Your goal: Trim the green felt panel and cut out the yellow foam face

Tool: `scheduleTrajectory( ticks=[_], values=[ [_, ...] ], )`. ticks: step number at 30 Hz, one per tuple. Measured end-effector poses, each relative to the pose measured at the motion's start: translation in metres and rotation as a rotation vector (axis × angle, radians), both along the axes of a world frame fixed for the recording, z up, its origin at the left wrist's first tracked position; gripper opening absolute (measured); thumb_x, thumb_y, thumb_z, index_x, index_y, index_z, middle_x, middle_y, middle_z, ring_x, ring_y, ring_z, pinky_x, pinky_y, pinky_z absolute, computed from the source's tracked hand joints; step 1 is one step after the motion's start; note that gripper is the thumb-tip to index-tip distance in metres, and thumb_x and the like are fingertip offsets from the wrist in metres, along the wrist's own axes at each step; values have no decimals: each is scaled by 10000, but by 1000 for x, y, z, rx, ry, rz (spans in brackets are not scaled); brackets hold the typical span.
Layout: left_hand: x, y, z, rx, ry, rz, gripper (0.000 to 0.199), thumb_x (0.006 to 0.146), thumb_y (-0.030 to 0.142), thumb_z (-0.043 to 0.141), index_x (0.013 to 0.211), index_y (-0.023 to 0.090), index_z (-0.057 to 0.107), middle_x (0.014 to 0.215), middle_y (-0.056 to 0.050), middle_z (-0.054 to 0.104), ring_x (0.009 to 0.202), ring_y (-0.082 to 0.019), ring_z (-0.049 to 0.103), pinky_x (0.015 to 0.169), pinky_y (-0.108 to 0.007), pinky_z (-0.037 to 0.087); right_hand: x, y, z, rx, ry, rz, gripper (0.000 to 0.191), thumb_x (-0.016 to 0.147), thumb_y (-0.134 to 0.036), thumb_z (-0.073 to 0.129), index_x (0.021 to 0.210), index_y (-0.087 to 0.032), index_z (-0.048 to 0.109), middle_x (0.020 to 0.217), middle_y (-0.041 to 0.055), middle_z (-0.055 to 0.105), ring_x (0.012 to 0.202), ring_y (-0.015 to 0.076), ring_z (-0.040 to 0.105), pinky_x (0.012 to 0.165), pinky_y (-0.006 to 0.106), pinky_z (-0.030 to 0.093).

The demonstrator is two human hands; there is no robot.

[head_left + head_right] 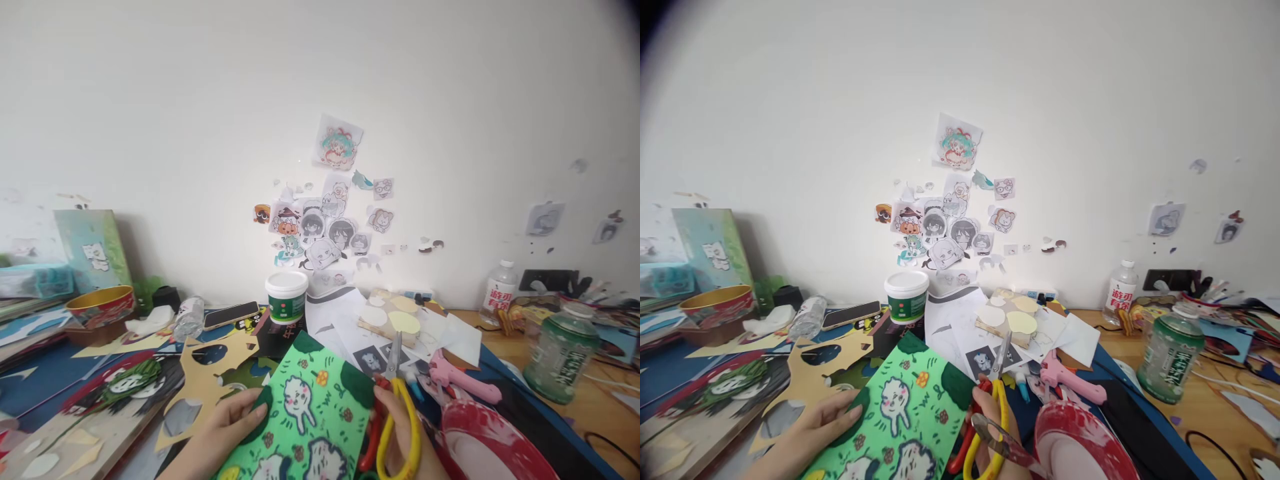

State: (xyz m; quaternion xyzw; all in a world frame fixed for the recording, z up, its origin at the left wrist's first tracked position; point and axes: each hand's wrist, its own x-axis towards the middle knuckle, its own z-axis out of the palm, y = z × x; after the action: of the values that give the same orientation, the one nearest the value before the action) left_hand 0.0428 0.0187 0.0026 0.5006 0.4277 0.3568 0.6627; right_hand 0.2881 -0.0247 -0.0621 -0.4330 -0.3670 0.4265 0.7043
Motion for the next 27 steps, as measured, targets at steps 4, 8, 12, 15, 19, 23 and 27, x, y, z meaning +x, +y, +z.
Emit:
scheduleTrajectory(
  ticks=[4, 8, 12, 15, 19, 23, 27],
  values=[
    [-1, 1, -1, -33, -43, 175, 464, 538, 452, 776, 922, 209, 682, 849, -37, 748, 787, -272, 692, 666, -315, 561, -2, -2, 1, -25, 6, 31, 264, 871, -307, 518, 1113, -205, 542, 1140, 65, 561, 949, 194, 577, 775, 375, 506],
    [0, -2, 4, -111, -156, 301, 701, 535, 399, 797, 1166, 242, 536, 906, -48, 737, 809, -277, 689, 688, -341, 563, -7, -5, 0, -56, 21, 72, 252, 864, -309, 529, 1092, -205, 552, 1103, 55, 577, 924, 192, 588, 747, 357, 516],
    [2, -4, 7, -20, -213, 358, 748, 557, 358, 794, 1220, 292, 454, 1042, -41, 693, 914, -264, 659, 745, -341, 547, -15, -1, -1, -75, 31, 114, 247, 874, -322, 517, 1046, -149, 555, 878, 23, 622, 667, 120, 613, 566, 263, 527],
    [-2, -4, 3, 23, -183, 333, 596, 608, 359, 762, 1144, 270, 518, 899, -32, 713, 846, -251, 673, 725, -348, 539, -19, 5, -2, -76, 45, 124, 351, 779, -411, 614, 1023, -170, 539, 621, -28, 612, 367, 83, 522, 354, 214, 456],
    [-2, -5, -6, 3, -89, 250, 275, 616, 391, 746, 753, 176, 644, 463, 10, 605, 568, -225, 659, 598, -323, 529, -24, 10, -4, -79, 77, 92, 586, 570, -490, 741, 1025, -223, 487, 580, -23, 647, 264, 97, 474, 260, 211, 391],
    [11, -15, -5, -11, -186, 199, 335, 573, 376, 777, 804, 168, 652, 643, -45, 694, 710, -280, 677, 654, -364, 540, -30, 8, -3, -105, 87, 33, 655, 520, -519, 754, 998, -187, 453, 581, -15, 646, 285, 66, 466, 281, 164, 386],
    [21, -24, 2, -52, -288, 227, 674, 567, 325, 797, 1169, 202, 518, 998, -79, 695, 962, -311, 629, 791, -414, 531, -33, 4, 4, -85, 75, 9, 668, 539, -492, 755, 1044, -198, 431, 499, -59, 596, 275, 80, 466, 284, 168, 379]
  ],
)
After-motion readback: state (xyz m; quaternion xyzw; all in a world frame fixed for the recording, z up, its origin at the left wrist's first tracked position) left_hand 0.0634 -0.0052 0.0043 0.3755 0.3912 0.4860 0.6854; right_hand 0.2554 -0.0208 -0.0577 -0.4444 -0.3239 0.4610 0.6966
